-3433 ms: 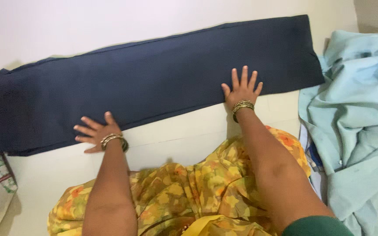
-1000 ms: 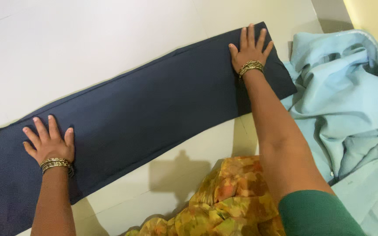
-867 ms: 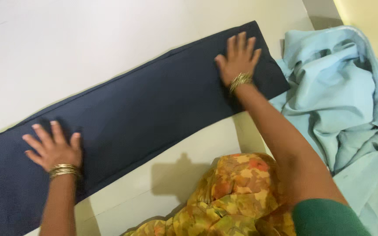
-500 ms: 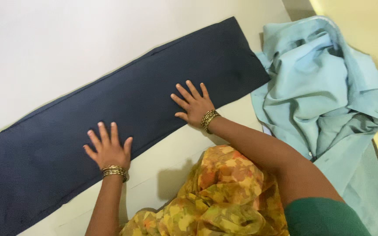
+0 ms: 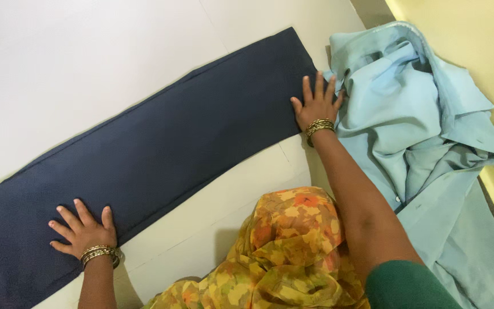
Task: The person folds a pair of dark trousers on the floor by smoothing the fabric and folding the legs over, then places the folded trousers into a white and red bag already containing other garments.
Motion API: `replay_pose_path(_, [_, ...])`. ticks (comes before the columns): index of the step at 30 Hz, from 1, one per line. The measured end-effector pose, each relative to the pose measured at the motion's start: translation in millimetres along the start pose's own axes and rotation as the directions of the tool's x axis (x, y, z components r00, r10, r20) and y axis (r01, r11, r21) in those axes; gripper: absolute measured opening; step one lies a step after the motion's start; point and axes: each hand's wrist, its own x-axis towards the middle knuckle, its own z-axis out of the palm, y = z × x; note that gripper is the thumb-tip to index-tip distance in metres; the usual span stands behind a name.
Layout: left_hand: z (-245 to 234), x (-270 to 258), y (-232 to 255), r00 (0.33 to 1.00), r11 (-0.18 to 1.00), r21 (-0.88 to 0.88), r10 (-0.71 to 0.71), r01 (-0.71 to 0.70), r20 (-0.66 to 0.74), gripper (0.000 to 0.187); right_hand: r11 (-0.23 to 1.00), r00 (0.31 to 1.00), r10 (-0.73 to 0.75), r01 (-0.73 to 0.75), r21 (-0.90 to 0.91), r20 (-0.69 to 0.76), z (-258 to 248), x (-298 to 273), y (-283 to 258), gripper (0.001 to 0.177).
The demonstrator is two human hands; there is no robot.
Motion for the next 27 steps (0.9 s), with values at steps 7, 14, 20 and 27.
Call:
replay_pose_path(7, [-51, -35, 117, 0.931, 0.93, 0.045, 0.362, -0.364, 0.051, 0.088, 0.877, 0.871, -0.479, 0.48, 0.018, 0.111, 11, -46, -38, 0.074])
replay_pose_path(14, [-86, -47, 140, 0.838, 0.862, -0.015, 0.498, -0.508, 0.222, 0.084, 0.968, 0.969, -0.237, 0.242, -0.067, 0.075, -15, -37, -11, 0.069])
replay_pose_path(20, [-82, -62, 101, 0.876, 0.88, -0.104, 0.472, -0.463, 0.098, 0.059, 0.409, 0.941, 0.067, -0.329, 0.851, 0.331, -47, -67, -62, 0.019])
replay_pose_path(27, [-72, -81, 91, 0.932, 0.895, -0.269, 0.359, -0.356, -0.04, 0.032, 0.237, 0.471, -0.194, -0.829, 0.507, 0.861, -23, -159, -161, 0.028])
